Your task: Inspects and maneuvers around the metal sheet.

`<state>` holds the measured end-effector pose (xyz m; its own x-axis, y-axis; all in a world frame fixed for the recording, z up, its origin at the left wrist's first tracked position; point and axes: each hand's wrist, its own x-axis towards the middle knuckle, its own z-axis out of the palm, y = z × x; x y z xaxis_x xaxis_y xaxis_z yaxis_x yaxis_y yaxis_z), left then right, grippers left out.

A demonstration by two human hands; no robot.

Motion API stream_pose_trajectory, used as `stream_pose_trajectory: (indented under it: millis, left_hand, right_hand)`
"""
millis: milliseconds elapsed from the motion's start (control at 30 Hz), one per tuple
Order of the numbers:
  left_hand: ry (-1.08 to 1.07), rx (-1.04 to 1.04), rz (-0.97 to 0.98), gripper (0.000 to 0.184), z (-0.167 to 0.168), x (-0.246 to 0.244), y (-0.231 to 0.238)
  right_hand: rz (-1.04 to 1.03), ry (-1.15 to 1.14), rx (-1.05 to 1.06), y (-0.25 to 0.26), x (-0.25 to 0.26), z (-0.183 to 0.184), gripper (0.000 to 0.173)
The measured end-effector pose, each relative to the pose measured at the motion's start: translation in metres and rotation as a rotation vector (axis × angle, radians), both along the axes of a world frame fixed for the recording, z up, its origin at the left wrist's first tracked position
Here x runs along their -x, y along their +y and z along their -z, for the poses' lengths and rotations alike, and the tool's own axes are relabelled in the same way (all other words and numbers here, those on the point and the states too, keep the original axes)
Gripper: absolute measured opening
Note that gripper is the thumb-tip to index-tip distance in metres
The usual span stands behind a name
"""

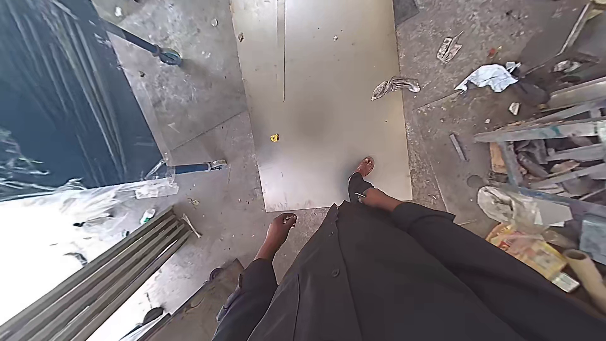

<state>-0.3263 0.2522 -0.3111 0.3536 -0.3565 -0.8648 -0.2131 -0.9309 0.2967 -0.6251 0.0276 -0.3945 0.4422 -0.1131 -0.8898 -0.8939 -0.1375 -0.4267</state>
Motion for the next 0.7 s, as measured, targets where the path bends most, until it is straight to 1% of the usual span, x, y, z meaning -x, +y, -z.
stream_pose_trajectory:
  millis: [100, 167, 233, 267, 367, 433, 500, 567, 633, 700]
  left_hand:
    - [0.014, 0.015, -0.066, 0.036, 0.01, 0.018, 0.057]
    - [0.032, 0.016, -0.113, 0.037, 0.017, 0.032, 0.094]
    - [0.032, 0.002, -0.141, 0.036, 0.022, 0.044, 0.133]
    - [0.04, -0.024, -0.154, 0.036, 0.022, 0.053, 0.16]
    - [0.072, -0.108, -0.167, 0.038, 0.022, 0.072, 0.216]
    - [0.088, -0.19, -0.189, 0.038, 0.023, 0.083, 0.257]
    - [0.092, -0.241, -0.243, 0.039, 0.028, 0.093, 0.29]
    - [0.091, -0.272, -0.301, 0.04, 0.031, 0.103, 0.311]
    - [0.09, -0.289, -0.337, 0.041, 0.032, 0.112, 0.321]
    - [0.098, -0.295, -0.336, 0.04, 0.034, 0.119, 0.319]
  right_hand:
    - [-0.169, 0.018, 0.124, 0.042, 0.002, -0.006, 0.045]
    - [-0.226, 0.016, 0.17, 0.072, 0.003, -0.007, 0.044]
    - [-0.221, 0.012, 0.147, 0.097, 0.005, -0.005, 0.045]
    - [-0.205, 0.028, 0.094, 0.111, 0.008, -0.01, 0.046]
    - [-0.162, 0.001, 0.018, 0.12, 0.019, -0.026, 0.048]
    - [-0.173, 0.02, 0.04, 0.135, 0.034, -0.029, 0.049]
    - [-0.182, 0.068, 0.084, 0.147, 0.047, -0.023, 0.049]
    - [-0.148, 0.12, 0.098, 0.157, 0.06, -0.012, 0.048]
    - [-0.099, 0.154, 0.079, 0.167, 0.076, 0.0, 0.048]
    - [0.037, 0.202, 0.02, 0.176, 0.094, 0.003, 0.045]
